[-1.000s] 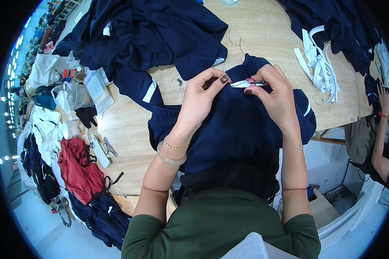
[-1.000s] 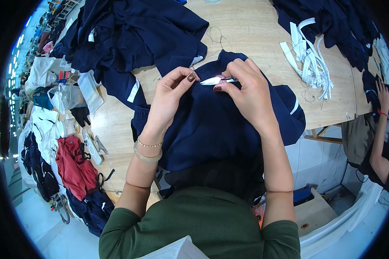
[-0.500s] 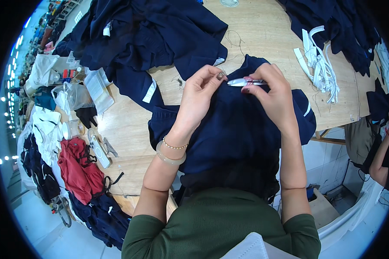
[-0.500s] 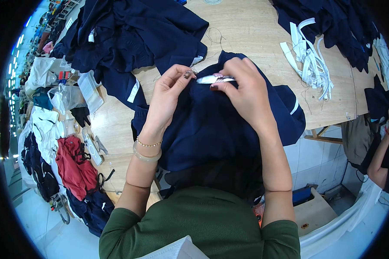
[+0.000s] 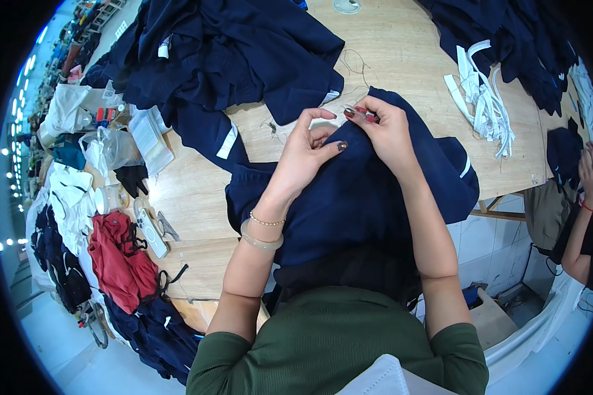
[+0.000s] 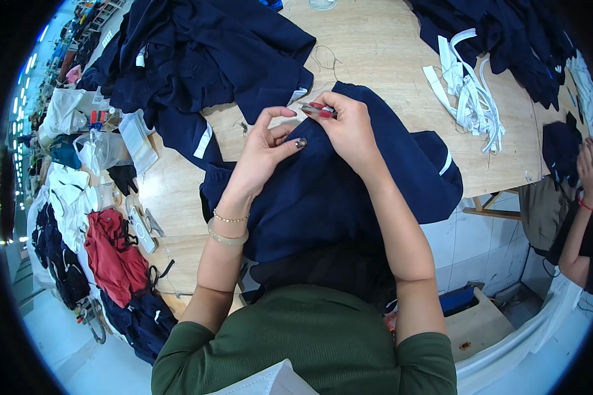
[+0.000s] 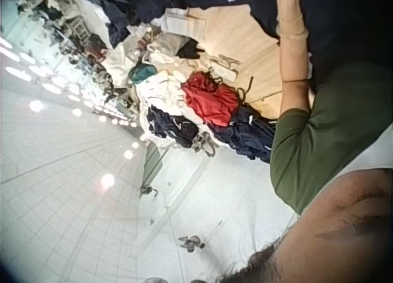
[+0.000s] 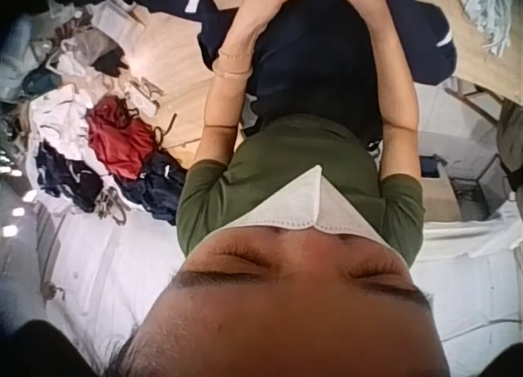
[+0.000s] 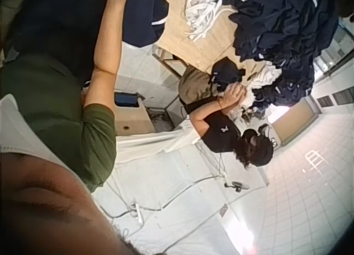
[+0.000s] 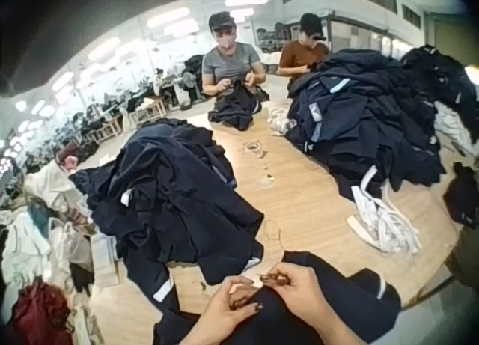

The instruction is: Trimming loose threads from blue garments using small scissors.

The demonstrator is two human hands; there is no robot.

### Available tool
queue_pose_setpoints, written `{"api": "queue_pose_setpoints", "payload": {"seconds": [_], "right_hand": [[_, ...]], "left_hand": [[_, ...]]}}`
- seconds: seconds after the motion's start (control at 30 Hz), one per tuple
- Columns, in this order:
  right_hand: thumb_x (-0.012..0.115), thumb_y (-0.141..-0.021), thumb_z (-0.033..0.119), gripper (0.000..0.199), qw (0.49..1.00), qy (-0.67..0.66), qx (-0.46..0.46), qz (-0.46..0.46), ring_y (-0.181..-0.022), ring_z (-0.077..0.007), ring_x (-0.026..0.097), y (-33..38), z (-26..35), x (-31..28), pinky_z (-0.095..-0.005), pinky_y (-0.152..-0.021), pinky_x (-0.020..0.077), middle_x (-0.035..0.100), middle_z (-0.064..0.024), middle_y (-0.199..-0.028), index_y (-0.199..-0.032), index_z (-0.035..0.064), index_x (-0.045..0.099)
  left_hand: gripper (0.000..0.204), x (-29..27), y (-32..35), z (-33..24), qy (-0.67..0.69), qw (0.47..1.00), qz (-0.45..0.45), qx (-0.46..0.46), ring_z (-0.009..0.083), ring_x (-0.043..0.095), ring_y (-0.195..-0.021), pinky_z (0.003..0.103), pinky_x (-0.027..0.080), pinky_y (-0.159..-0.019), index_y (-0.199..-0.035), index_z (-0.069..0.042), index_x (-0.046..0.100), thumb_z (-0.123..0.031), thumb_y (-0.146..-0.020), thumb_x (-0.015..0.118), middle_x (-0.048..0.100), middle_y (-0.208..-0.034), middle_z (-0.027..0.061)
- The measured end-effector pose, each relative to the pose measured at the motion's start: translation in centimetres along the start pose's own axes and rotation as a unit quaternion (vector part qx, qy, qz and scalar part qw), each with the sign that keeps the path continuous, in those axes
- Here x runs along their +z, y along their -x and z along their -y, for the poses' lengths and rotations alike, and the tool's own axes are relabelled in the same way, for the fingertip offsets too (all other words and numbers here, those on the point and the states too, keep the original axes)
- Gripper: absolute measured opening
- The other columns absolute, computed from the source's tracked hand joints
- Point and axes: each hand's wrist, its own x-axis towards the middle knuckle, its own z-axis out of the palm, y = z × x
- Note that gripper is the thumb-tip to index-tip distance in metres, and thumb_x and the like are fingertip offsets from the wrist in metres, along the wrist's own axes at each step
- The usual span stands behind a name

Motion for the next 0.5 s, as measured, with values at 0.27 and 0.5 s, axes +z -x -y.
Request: {"api": "queue_pose_setpoints", "payload": {"seconds": [0.27,0.5], "right_hand": [[0.068,-0.087,0.016,0.016,0.96,-0.128,0.13,-0.213,-0.056,-0.0031,0.043,-0.7,-2.7,-1.9,-0.0207,-0.051,0.034,0.057,0.0045,-0.069,-0.089,0.0006,0.068],[0.064,-0.091,0.014,0.014,0.962,-0.094,0.041,-0.255,-0.063,-0.0056,0.05,0.7,-0.2,-5.5,-0.0185,-0.056,0.039,0.057,0.0041,-0.072,-0.095,0.0013,0.068]], "left_hand": [[0.038,-1.0,1.0,0.6,-0.064,0.997,0.033,-0.013,0.0056,0.057,-0.084,0.018,0.045,-0.075,-0.123,0.0,0.05,0.005,-0.087,0.06,0.067,-0.095,0.0057],[0.023,-1.7,1.9,0.3,0.002,0.999,0.019,-0.044,0.0047,0.06,-0.085,0.017,0.048,-0.078,-0.113,0.007,0.062,-0.002,-0.092,0.06,0.068,-0.099,0.0037]]}}
